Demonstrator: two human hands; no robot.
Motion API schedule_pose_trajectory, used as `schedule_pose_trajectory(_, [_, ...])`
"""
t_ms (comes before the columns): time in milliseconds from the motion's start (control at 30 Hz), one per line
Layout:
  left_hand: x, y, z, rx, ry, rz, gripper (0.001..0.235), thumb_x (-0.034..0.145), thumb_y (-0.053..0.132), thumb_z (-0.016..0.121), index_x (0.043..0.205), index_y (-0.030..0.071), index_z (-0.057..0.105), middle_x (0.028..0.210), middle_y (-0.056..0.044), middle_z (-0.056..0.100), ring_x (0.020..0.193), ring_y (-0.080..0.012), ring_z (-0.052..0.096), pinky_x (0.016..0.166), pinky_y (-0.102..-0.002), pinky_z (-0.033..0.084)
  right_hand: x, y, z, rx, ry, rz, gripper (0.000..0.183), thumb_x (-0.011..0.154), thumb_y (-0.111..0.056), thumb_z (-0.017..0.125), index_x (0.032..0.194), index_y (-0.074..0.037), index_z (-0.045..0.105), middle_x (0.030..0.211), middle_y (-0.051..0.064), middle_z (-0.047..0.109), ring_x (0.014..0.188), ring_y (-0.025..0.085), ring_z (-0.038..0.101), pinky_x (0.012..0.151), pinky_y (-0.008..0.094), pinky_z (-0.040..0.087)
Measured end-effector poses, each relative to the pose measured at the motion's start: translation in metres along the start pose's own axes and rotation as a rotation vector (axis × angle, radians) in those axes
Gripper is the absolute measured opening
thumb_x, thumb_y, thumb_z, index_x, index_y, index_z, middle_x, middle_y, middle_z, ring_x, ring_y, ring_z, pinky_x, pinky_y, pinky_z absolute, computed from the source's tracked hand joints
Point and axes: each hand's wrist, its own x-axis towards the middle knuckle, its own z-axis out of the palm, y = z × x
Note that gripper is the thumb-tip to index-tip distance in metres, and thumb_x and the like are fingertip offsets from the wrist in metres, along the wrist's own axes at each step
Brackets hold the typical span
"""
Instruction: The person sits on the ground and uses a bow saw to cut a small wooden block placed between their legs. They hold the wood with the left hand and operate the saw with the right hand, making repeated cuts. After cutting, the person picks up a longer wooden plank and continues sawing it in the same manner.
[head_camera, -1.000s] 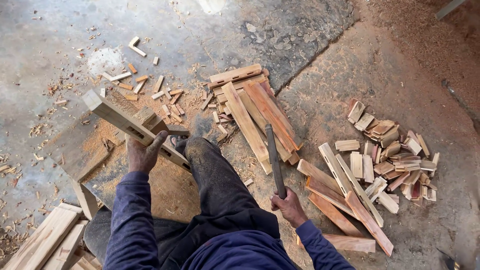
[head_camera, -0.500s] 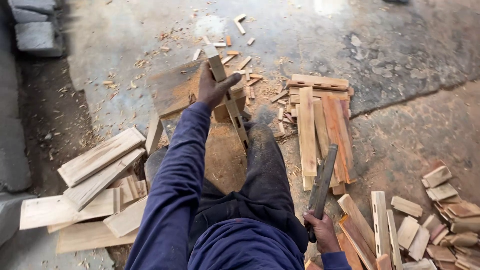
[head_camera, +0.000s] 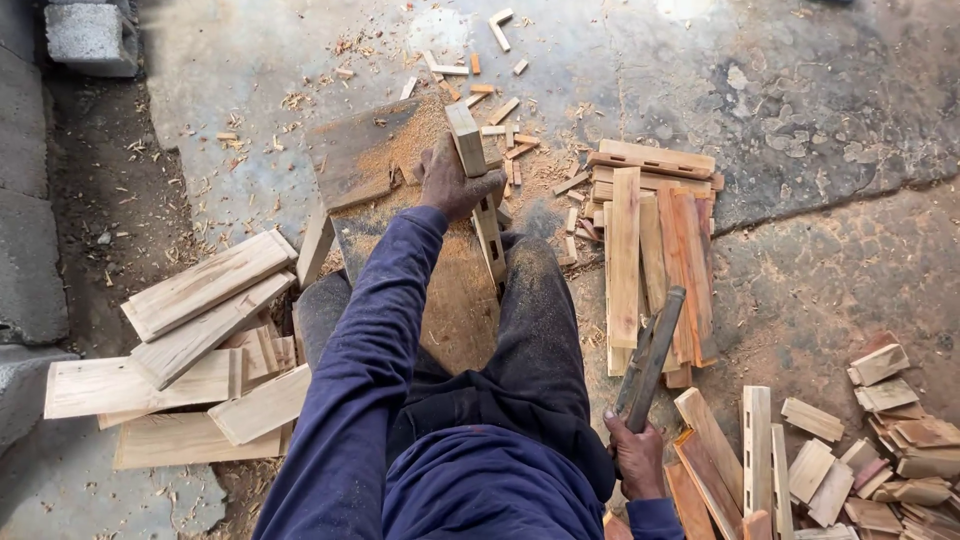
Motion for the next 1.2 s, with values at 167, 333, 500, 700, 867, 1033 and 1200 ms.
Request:
schedule_pose_trajectory(167, [-0.007,-0.016,0.014,0.091,-0.027,0.047,0.084,0.063,0.056,0.081,0.129,0.009,0.055,0.115,-0.015,0.057,0.115,-0.0352,0.046,0.106,-0.051,0.029,-0.005,-0.005,0.004,-0.086,0.021,-0.04,0.03,0.082,-0.022,0.083,0.082,-0.002,0.061,0.061,0.002,0.054,0.049,0.012,0.048,0.046,0.031,0.04])
schedule_pose_trajectory(333, [-0.01,-0.023,0.026,0.161,-0.005,0.123,0.09,0.065,0.061,0.083,0.131,0.006,0.054,0.121,-0.019,0.051,0.121,-0.0376,0.042,0.109,-0.055,0.027,-0.006,-0.004,0.002,-0.063,0.002,-0.043,0.031,0.084,-0.022,0.082,0.081,-0.002,0.059,0.061,0.002,0.053,0.049,0.012,0.047,0.047,0.03,0.041])
schedule_pose_trajectory(500, [-0.024,-0.013,0.018,0.206,-0.016,0.063,0.101,0.06,0.064,0.084,0.134,0.004,0.049,0.131,-0.02,0.038,0.129,-0.0415,0.03,0.112,-0.057,0.019,0.003,0.003,0.005,-0.005,-0.025,-0.072,0.029,0.085,-0.021,0.081,0.082,-0.004,0.058,0.06,0.002,0.052,0.048,0.013,0.049,0.047,0.031,0.043])
schedule_pose_trajectory(700, [-0.023,-0.018,0.032,0.309,-0.007,0.104,0.108,0.062,0.069,0.085,0.137,0.004,0.046,0.13,-0.021,0.038,0.134,-0.0439,0.024,0.115,-0.06,0.013,0.0,0.0,0.007,-0.045,-0.012,-0.066,0.029,0.084,-0.021,0.081,0.083,-0.004,0.058,0.061,0.002,0.054,0.047,0.014,0.05,0.046,0.031,0.042])
schedule_pose_trajectory(867, [-0.024,-0.003,0.025,0.297,-0.013,0.075,0.123,0.057,0.081,0.084,0.141,0.004,0.038,0.13,-0.021,0.038,0.135,-0.0425,0.025,0.117,-0.06,0.012,0.013,0.01,0.008,-0.092,-0.001,-0.093,0.029,0.084,-0.023,0.082,0.084,-0.003,0.06,0.062,0.002,0.057,0.05,0.012,0.053,0.048,0.029,0.045])
schedule_pose_trajectory(1033, [-0.027,-0.001,0.025,0.229,0.007,0.063,0.141,0.05,0.086,0.086,0.151,0.005,0.029,0.136,-0.02,0.037,0.135,-0.041,0.028,0.117,-0.06,0.013,0.003,0.003,0.006,-0.08,0.012,-0.099,0.028,0.084,-0.019,0.081,0.085,-0.001,0.06,0.062,0.003,0.057,0.048,0.014,0.053,0.046,0.03,0.044])
schedule_pose_trajectory(1200, [-0.021,-0.003,0.019,0.21,0.157,0.359,0.137,0.053,0.084,0.089,0.154,0.011,0.034,0.152,-0.02,0.034,0.142,-0.0385,0.034,0.115,-0.058,0.022,-0.034,-0.034,0.001,0.134,0.159,-0.082,0.02,0.084,-0.007,0.075,0.086,-0.003,0.055,0.06,0.006,0.052,0.045,0.015,0.049,0.041,0.031,0.038])
